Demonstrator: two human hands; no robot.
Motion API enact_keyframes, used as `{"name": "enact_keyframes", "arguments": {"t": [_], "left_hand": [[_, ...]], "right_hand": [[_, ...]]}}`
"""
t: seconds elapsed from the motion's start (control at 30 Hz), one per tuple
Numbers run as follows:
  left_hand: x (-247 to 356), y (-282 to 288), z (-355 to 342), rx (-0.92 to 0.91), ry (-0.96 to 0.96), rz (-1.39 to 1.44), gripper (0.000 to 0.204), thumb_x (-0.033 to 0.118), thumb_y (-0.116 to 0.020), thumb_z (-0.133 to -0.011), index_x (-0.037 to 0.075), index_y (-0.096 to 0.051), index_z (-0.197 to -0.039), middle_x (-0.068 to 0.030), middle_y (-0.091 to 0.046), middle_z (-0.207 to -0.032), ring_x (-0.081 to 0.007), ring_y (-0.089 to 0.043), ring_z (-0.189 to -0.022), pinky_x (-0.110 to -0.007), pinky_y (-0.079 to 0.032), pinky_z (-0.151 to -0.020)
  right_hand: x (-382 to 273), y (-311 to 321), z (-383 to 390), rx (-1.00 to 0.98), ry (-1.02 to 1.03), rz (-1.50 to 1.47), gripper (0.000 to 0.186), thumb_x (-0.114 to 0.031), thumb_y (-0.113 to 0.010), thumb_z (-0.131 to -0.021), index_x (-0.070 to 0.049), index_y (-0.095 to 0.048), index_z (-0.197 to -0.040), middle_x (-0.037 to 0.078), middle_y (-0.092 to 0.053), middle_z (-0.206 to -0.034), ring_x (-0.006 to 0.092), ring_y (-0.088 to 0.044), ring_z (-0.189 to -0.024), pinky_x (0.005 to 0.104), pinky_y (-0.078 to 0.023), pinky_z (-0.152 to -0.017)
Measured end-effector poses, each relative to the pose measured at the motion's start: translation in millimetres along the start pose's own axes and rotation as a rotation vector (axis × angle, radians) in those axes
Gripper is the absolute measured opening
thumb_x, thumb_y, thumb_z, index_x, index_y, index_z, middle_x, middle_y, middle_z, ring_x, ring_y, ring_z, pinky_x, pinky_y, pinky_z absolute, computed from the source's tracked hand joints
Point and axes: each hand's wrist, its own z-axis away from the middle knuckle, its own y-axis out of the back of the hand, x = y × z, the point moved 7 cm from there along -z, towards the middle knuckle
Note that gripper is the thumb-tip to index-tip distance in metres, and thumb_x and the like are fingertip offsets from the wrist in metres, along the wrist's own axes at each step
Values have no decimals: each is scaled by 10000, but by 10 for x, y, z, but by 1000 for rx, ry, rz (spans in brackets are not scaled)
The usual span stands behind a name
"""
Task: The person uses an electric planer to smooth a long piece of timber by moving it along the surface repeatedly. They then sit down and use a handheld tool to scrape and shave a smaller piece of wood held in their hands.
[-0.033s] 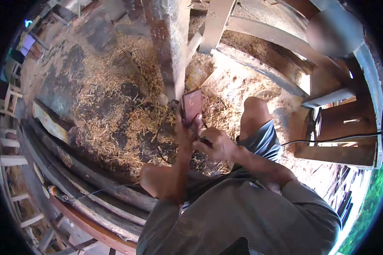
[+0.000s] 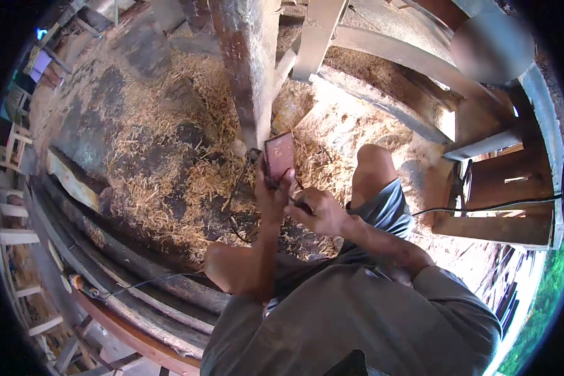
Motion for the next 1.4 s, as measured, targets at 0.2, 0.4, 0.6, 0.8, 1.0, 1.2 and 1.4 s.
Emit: {"name": "enact_keyframes", "arguments": {"t": [0.2,0.4,0.6,0.8,1.0,1.2,1.4], "left_hand": [[161,118,23,19,-260,25,697,78,-725,-890,-58,-354,-1464,-181,-548,-1337,-251,-579,-1174,-367,-494,-974],[21,246,136,43,-362,-97,712,67,-752,-869,-114,-355,-1432,-225,-581,-1275,-266,-612,-1136,-366,-529,-927],[152,315,31,105,-282,127,714,51,-757,-866,-65,-359,-1448,-191,-561,-1297,-245,-621,-1082,-340,-547,-868],[70,508,-40,121,-128,62,784,62,-770,-865,33,-308,-1498,-116,-597,-1197,-182,-623,-983,-315,-558,-761],[-128,485,7,154,95,195,715,147,-817,-844,57,-416,-1429,-98,-635,-1184,-191,-644,-976,-300,-553,-761],[-3,365,-56,55,-52,106,727,242,-756,-915,7,-349,-1469,-92,-627,-1125,-155,-639,-855,-274,-537,-714],[80,306,-59,32,-10,87,772,225,-812,-865,-16,-360,-1442,-113,-629,-1090,-148,-632,-832,-283,-533,-671]], "right_hand": [[469,101,-121,280,-549,-1279,165,-169,-595,-994,-51,-592,-880,-10,-468,-669,158,-453,-601,342,-410,-613],[619,86,-280,93,-771,-1472,244,-246,-580,-1027,-7,-627,-1010,62,-623,-789,187,-616,-686,342,-502,-614],[515,366,-261,166,-630,-1368,263,-267,-542,-1046,-30,-593,-1149,82,-651,-907,210,-664,-787,361,-573,-699],[291,500,-186,113,-524,-935,282,-194,-594,-1025,16,-590,-1213,113,-659,-1033,215,-673,-889,350,-587,-738],[-158,249,-68,114,99,-184,334,-32,-744,-889,-15,-618,-1198,121,-646,-1043,188,-654,-916,304,-547,-737],[-269,87,97,198,42,-73,375,-46,-766,-863,-38,-604,-1201,126,-614,-1080,230,-665,-862,320,-555,-724],[8,18,6,37,-54,-190,214,-122,-686,-923,-43,-662,-1120,184,-634,-991,372,-657,-868,437,-545,-758]]}}
